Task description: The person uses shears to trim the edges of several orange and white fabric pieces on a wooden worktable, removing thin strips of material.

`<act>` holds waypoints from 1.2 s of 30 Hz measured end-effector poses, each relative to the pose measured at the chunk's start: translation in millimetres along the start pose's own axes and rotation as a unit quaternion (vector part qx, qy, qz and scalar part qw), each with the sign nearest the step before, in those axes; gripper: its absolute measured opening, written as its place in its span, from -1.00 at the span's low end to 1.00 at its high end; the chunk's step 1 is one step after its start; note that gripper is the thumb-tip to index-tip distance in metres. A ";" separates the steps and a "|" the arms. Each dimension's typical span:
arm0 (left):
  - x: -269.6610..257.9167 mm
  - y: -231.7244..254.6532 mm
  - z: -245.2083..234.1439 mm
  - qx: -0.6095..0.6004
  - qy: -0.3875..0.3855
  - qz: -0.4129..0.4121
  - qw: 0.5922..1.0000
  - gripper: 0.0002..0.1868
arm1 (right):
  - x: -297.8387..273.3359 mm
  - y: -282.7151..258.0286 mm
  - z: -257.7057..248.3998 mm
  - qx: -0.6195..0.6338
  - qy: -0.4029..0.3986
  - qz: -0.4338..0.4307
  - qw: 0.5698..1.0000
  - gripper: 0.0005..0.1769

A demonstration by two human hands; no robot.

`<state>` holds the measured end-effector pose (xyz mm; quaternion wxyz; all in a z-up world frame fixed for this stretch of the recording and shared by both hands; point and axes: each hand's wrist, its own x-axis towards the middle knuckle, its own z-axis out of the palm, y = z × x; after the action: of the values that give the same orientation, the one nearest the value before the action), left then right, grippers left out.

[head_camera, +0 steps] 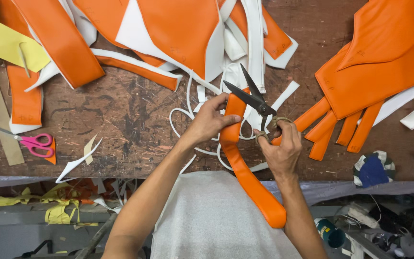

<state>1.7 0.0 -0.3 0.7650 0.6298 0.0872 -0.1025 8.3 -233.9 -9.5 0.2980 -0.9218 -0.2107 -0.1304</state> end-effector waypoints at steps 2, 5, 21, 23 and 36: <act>1.4 -0.1 -0.8 0.002 0.009 -0.006 1.000 -0.51 | 3.4 -3.8 -2.4 -0.008 -0.015 -0.007 1.000 -0.47; 0.3 -2.5 -4.5 0.006 0.013 -0.026 1.000 -0.53 | 6.7 -11.5 -3.9 0.001 -0.004 -0.012 1.000 -0.49; 32.5 23.9 37.5 -0.146 0.041 -0.037 0.988 -0.44 | -34.1 33.3 34.1 0.644 -0.095 0.255 0.715 -0.41; 48.6 35.3 49.9 -0.239 0.026 -0.021 0.970 -0.41 | -37.4 35.4 28.8 0.661 -0.165 0.253 0.687 -0.32; 107.6 -15.7 52.7 0.051 0.058 -0.011 0.997 -0.45 | 56.1 234.1 -112.8 0.559 0.167 0.277 0.764 -0.52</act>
<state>101.4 -59.7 -33.3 0.7240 0.6723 0.1333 -0.0783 153.6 -456.4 -15.7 0.8139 -0.5742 0.0713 -0.0535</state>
